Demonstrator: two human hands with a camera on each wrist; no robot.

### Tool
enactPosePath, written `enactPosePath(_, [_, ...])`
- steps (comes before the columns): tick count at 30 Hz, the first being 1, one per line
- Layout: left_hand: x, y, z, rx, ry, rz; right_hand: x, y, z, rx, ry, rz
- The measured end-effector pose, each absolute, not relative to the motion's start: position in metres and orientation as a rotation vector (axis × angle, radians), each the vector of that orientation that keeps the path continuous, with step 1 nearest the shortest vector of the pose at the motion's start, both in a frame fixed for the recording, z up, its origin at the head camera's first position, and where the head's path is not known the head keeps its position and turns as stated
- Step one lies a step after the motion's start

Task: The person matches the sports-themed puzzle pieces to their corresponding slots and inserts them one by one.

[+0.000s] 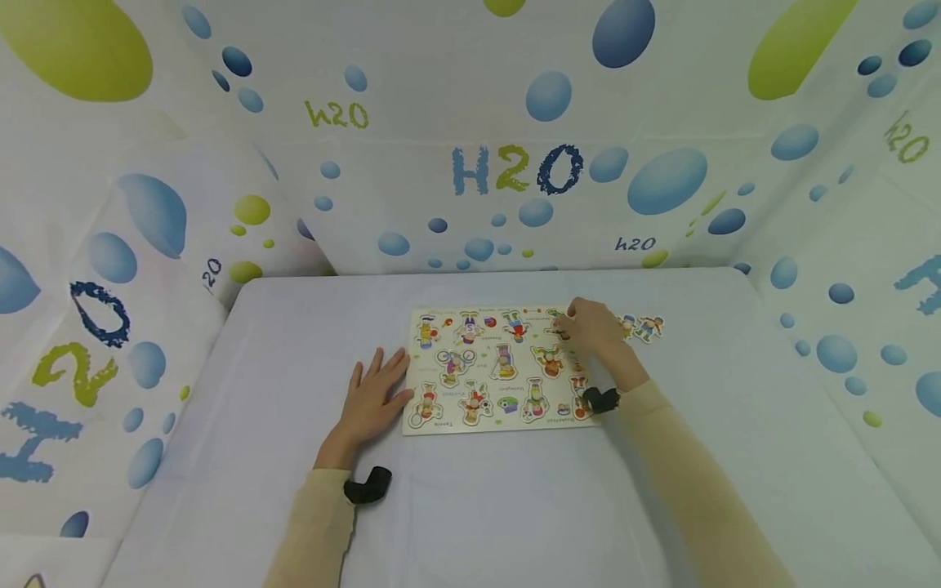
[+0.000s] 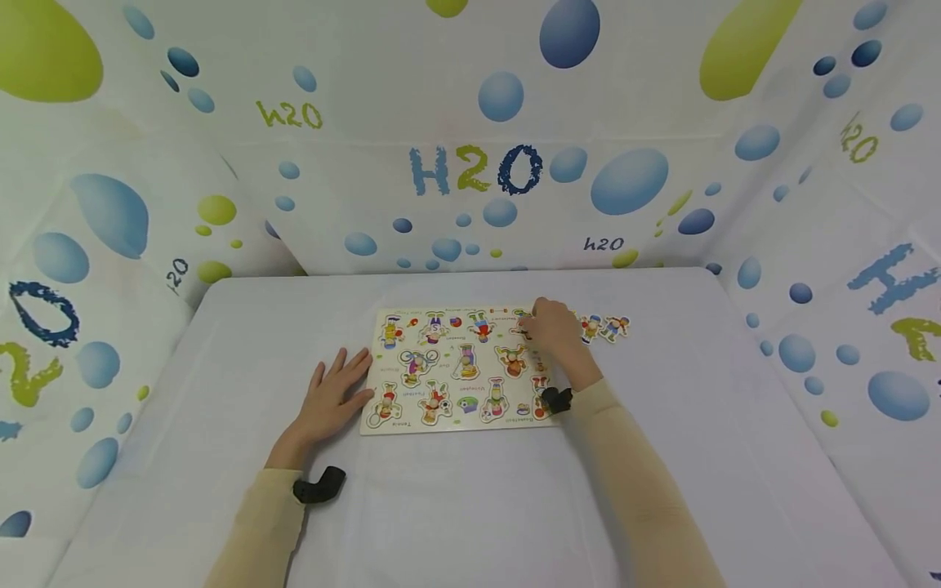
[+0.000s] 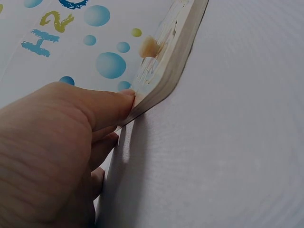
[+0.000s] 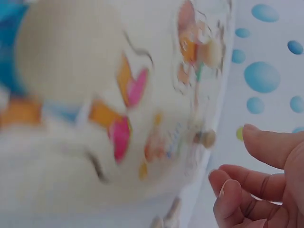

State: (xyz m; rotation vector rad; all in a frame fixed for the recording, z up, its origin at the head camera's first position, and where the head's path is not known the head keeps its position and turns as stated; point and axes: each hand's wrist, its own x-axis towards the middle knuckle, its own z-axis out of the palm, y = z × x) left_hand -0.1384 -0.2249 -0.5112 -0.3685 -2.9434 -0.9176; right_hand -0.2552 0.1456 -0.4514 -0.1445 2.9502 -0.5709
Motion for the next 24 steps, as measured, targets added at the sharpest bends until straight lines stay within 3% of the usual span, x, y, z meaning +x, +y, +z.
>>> enactPosePath(15, [-0.138,-0.224,-0.509,-0.360,-2.949,-0.929,-0.260,0.228,-0.436,-0.201,3.141,-0.581])
enactPosePath(24, [-0.139,-0.225,-0.510,-0.364,-2.955,-0.935,-0.261,0.262,-0.437,-0.103,3.083,-0.534])
